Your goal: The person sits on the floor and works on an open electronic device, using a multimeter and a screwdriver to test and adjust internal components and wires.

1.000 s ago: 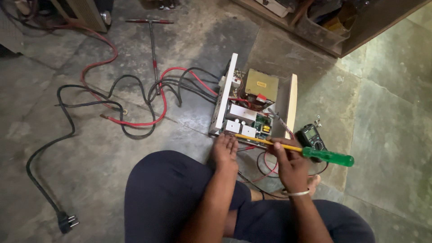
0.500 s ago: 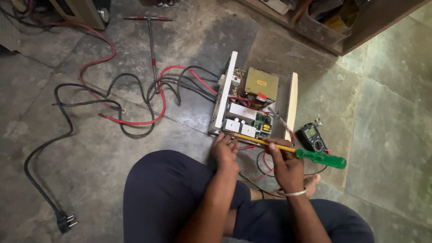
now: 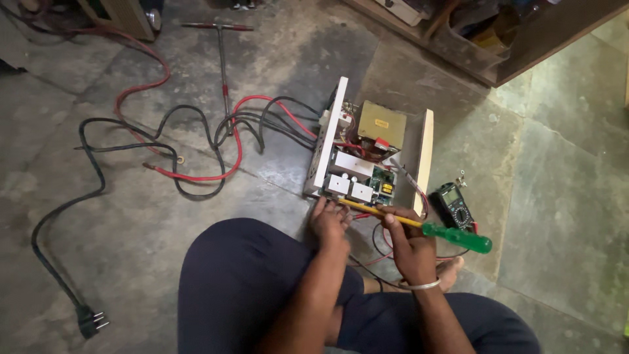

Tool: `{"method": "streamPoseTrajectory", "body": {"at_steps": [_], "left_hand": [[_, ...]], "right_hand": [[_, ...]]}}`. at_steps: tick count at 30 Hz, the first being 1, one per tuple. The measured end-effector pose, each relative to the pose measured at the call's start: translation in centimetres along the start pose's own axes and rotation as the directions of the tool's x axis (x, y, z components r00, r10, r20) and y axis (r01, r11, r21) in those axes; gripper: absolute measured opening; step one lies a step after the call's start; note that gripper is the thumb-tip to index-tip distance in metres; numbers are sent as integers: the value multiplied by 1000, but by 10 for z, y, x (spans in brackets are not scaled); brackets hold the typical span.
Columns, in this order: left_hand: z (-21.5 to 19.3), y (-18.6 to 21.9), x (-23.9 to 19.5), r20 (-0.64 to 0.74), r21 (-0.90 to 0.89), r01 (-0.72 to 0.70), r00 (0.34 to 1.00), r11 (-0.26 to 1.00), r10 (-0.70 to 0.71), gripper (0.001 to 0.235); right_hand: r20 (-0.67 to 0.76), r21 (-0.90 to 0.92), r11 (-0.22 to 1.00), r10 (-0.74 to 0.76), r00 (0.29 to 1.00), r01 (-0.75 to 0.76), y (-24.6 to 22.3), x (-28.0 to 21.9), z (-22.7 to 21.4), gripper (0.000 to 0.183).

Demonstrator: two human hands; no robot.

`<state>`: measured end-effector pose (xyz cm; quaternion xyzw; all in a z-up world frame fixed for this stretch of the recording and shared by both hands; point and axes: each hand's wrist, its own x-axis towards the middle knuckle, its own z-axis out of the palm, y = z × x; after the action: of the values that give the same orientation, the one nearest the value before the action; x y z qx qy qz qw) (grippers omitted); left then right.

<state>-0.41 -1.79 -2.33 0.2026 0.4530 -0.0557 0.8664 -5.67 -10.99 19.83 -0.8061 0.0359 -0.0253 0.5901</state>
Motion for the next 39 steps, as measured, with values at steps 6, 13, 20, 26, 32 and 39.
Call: {"method": "streamPoseTrajectory", "body": {"at_steps": [6,13,20,26,32,39], "left_hand": [[-9,2,5,161,-142,-25,986,990,48,63],[11,10,-22,27,67,-152,988,986,150,75],[28,28,-48,13,146,-156,988,977,156,68],[32,34,-60,67,224,-213,977,951,203,57],[29,25,-51,158,235,-349,935,907,319,42],[16,24,-52,116,633,-474,840,613,530,43]], "right_hand": [[9,-3,1000,-5,1000,5,-1,-3,3,19],[-1,8,1000,-27,1000,27,3,-6,10,19],[-8,-22,997,-68,998,68,3,-5,15,19],[30,-135,984,-115,993,118,-7,-2,13,19],[44,-58,987,-151,988,153,-13,2,19,18],[28,-408,912,-34,999,43,-27,8,15,21]]}}
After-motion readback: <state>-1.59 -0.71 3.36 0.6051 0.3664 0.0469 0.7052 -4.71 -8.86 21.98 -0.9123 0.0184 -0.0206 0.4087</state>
